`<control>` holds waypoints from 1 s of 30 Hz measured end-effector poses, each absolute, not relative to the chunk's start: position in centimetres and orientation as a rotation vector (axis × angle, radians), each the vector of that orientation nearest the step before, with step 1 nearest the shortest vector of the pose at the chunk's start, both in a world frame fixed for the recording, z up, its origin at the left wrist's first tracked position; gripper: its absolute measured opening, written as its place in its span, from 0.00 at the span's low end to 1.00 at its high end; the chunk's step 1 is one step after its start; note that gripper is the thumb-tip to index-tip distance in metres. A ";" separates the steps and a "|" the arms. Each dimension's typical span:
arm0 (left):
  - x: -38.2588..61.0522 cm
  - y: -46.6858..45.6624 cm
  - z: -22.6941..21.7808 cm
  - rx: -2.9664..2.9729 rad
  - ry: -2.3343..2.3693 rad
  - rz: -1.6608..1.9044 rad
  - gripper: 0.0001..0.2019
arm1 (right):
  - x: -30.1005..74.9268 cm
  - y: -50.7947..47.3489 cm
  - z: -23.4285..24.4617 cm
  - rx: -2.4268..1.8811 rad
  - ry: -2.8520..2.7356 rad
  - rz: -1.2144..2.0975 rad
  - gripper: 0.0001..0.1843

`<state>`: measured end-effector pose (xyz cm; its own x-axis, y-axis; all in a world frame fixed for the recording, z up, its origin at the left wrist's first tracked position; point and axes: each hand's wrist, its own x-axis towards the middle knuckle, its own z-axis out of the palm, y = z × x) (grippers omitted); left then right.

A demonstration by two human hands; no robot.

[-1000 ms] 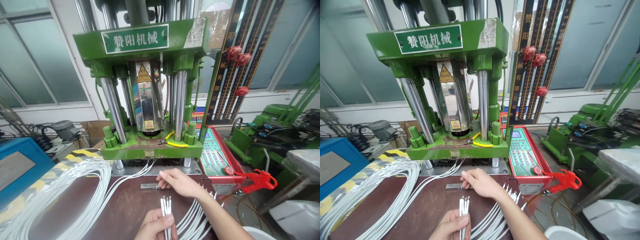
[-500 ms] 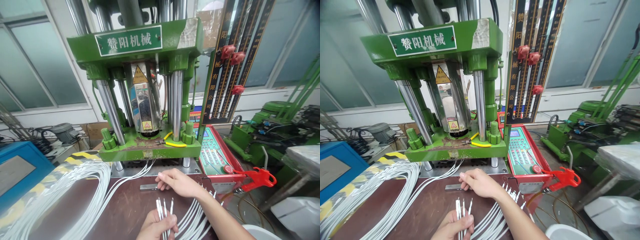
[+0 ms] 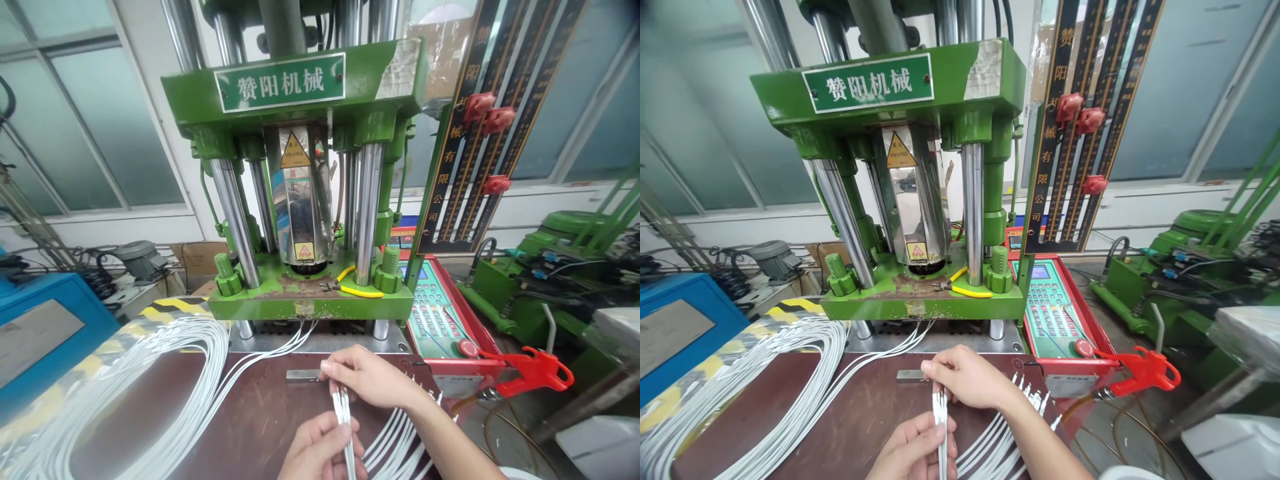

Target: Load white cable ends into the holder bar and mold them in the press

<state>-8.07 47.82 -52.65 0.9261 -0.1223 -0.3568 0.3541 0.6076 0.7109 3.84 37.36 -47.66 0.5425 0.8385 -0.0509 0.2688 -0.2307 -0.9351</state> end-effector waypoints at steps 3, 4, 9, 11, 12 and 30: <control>-7.9 47.9 -53.3 0.942 0.267 -0.281 0.15 | 3.4 37.6 -47.4 -1.618 -0.965 0.748 0.31; -7.8 47.9 -53.6 0.972 0.265 -0.274 0.16 | 3.3 37.7 -47.3 -1.562 -1.000 0.814 0.32; -7.5 48.5 -55.5 1.124 0.306 -0.250 0.19 | 3.6 38.1 -48.1 -1.531 -0.943 0.921 0.38; -7.4 48.8 -56.0 1.175 0.327 -0.240 0.20 | 4.1 38.4 -49.0 -1.738 -0.888 0.661 0.34; -7.5 49.0 -56.2 1.198 0.339 -0.233 0.20 | 4.3 38.5 -49.4 -1.867 -0.887 0.514 0.31; -8.4 50.4 -54.3 1.350 0.416 -0.125 0.16 | 4.3 39.3 -52.1 -2.150 -1.102 0.273 0.08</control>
<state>-8.44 50.45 -54.28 0.9204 0.1499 -0.3611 0.3239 0.2253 0.9189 4.29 39.31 -52.10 0.6164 0.7781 0.1208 0.6316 -0.3970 -0.6659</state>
